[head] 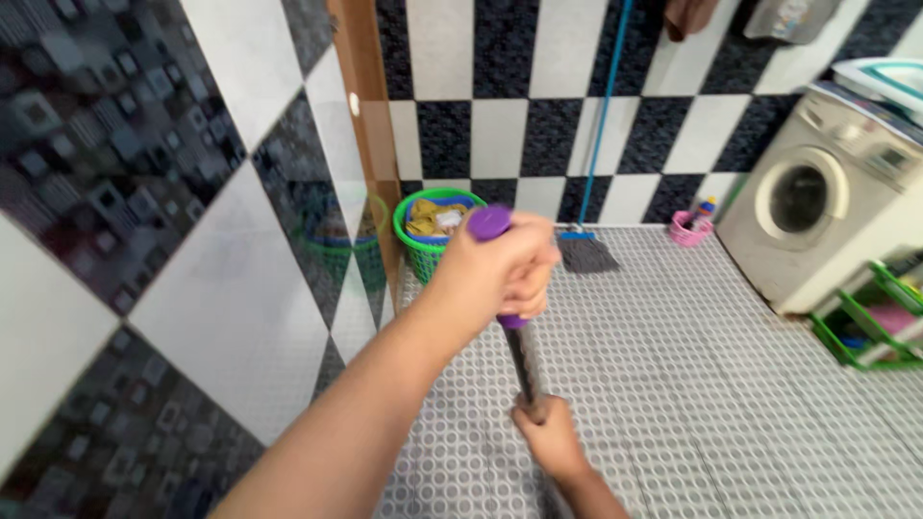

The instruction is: The person mops the tiled bathroom floor with a purple mop and then splashes water across the floor using a red scoop from a large gray bucket.

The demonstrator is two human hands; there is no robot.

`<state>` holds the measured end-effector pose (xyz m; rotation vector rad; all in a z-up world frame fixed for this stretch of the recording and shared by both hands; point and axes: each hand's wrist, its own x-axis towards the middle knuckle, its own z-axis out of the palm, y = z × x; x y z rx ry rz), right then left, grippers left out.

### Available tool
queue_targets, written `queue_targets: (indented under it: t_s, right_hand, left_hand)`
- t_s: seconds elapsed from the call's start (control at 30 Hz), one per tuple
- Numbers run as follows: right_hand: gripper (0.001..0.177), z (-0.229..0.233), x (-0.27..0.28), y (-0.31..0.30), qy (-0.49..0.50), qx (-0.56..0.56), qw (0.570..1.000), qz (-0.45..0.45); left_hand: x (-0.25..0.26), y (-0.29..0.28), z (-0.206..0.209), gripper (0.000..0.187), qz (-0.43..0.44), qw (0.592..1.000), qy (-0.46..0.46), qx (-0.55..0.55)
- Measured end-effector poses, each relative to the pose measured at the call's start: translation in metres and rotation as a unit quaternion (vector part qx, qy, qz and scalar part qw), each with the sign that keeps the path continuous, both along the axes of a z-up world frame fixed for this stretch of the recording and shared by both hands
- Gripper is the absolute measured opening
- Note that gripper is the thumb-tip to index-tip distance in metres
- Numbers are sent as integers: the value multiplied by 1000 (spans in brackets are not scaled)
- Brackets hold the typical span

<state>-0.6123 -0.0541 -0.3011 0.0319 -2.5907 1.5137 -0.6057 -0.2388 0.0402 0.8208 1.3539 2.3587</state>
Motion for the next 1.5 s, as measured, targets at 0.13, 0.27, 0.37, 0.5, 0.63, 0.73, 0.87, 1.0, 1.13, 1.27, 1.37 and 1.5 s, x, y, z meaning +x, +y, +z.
queue_targets:
  t_s: [0.13,0.27,0.37,0.5,0.63,0.73,0.87,1.0,1.13,1.27,1.37,1.5]
  right_hand:
    - [30,6,-49,-65,11,-108,990,95]
    - [27,-12,-88,-86,-12,-185,967,177]
    - [31,-41,-111,-46,-1,-167,973,160]
    - [41,-81,-116,49,98,-93,985,105]
    - [30,-88,-84,153,114,-45,992,37]
    - [31,-88,-75,189,-117,51,992,-25]
    - [20,-85,-78,181,-62,32,997,-16]
    - [23,-63,-109,123,-87,65,994,-4]
    - [22,-9,-134,39,-26,-93,991,93]
    - [29,40,-164,-48,-47,-210,958,188]
    - [22,45,-182,-69,-4,-229,926,300]
    - [21,25,-211,-58,-38,-205,946,247]
  left_hand:
    - [-22,22,38,20,54,992,46,-108]
    - [-25,68,18,18,107,957,132,-236]
    - [-50,93,12,22,59,960,148,-229]
    - [-76,128,-4,13,-41,989,52,-132]
    - [-83,160,-33,17,-159,987,21,23]
    - [-99,168,-54,15,-175,982,-45,49]
    - [-134,140,-81,28,-166,973,-149,53]
    - [-149,66,-63,37,-57,997,-54,27]
    - [-145,32,14,29,-12,999,8,-32]
    - [-146,30,70,22,47,987,54,-145]
    - [-158,67,58,19,116,960,33,-251]
    - [-161,97,15,13,37,944,74,-318]
